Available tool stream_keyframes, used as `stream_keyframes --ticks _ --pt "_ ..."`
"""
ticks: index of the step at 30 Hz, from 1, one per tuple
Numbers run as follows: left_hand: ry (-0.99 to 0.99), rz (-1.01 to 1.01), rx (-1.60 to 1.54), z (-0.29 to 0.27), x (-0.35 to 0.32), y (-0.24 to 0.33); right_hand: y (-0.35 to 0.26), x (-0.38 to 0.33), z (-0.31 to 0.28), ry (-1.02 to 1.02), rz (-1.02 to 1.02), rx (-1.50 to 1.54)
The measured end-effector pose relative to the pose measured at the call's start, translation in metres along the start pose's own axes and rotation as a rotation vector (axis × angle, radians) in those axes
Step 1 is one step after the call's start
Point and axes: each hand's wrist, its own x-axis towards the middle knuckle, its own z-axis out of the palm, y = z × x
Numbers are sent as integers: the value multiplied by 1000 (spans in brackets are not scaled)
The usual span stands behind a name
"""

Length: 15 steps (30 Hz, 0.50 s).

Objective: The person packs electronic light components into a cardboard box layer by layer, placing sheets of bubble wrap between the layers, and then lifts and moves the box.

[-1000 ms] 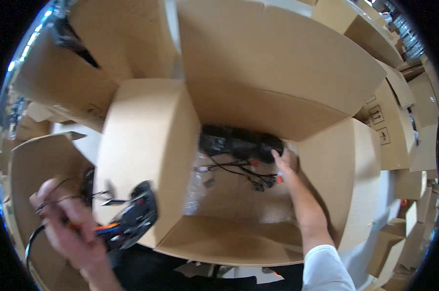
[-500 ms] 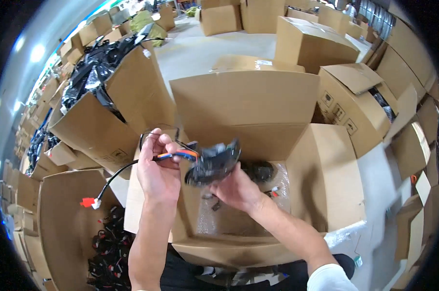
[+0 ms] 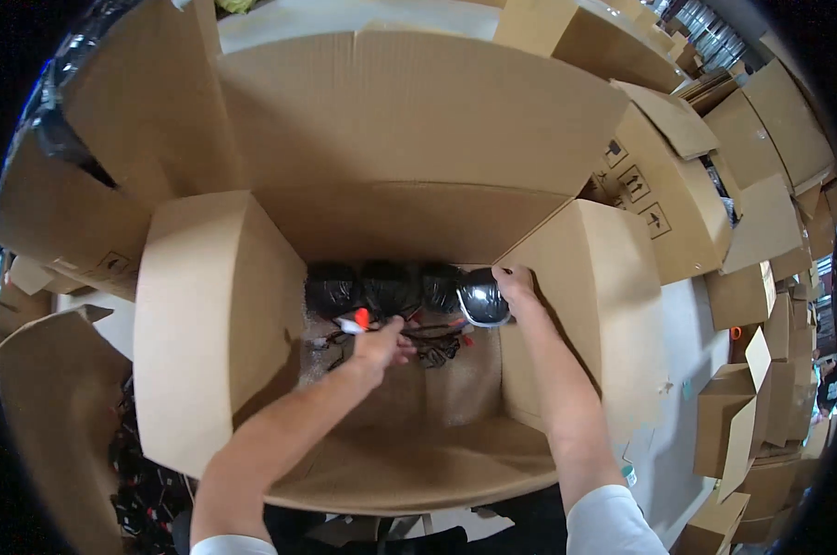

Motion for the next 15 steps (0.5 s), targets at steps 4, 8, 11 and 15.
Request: stream_keyframes --ticks 4,8,11,15 --pt "2 -105 700 26 36 -34 19 4 48 311 -228 -150" --pt "-214 660 1024 94 32 -11 63 38 28 288 -328 -16" --pt "71 1165 1443 103 112 3 42 35 47 115 -354 82" --pt "-84 1063 1709 89 166 -20 46 49 34 37 -334 166"
